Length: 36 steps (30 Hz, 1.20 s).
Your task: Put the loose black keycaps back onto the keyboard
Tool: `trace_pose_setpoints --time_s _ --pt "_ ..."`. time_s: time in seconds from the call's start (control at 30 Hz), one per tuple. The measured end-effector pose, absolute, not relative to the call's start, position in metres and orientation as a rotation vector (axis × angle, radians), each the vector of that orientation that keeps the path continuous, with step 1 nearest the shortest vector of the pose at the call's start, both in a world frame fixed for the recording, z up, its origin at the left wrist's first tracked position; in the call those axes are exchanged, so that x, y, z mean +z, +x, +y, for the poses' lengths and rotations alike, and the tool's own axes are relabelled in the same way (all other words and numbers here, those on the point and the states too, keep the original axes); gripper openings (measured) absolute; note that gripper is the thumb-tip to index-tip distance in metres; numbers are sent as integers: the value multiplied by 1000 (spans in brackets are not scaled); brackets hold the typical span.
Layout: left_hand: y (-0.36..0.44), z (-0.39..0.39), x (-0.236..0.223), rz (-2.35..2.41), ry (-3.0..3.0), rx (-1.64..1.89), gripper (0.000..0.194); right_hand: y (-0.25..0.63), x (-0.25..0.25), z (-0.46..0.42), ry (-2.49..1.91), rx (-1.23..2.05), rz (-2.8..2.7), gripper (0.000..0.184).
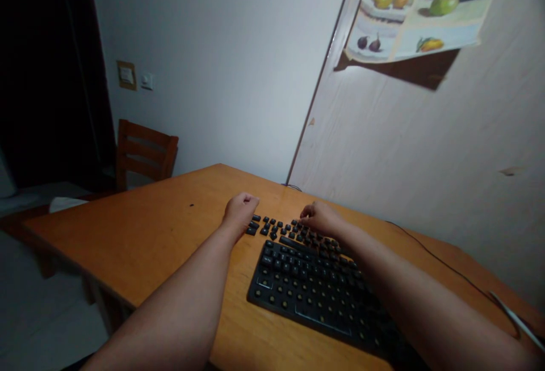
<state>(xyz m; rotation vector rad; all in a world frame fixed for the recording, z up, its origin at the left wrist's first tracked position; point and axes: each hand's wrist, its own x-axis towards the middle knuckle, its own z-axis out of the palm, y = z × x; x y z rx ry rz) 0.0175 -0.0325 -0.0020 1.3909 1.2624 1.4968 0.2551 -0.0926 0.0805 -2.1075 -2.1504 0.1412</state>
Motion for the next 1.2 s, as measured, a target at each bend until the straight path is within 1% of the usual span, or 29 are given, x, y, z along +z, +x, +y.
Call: trace_pose_setpoints --time_s 0.13,0.33,0.7,0.83,1.0,1.2 --pt "18 -33 -2 1261 1454 1533 23 251 74 -76 -2174 201 -2206 28" --pt "18 -34 -4 1258 1461 1537 22 249 66 -64 -2229 293 -2290 33" --pt "17 -34 -4 1273 1468 1519 23 244 61 -61 -2257 261 -2276 34" --pt "17 -39 0 1249 1422 1498 24 246 66 -65 -2175 220 -2232 27" --pt "19 -39 2 1236 1378 1508 24 252 82 -97 -1963 187 -2239 20" --pt "20 -36 2 1226 1390 1512 23 259 89 -179 -1669 122 -2379 13"
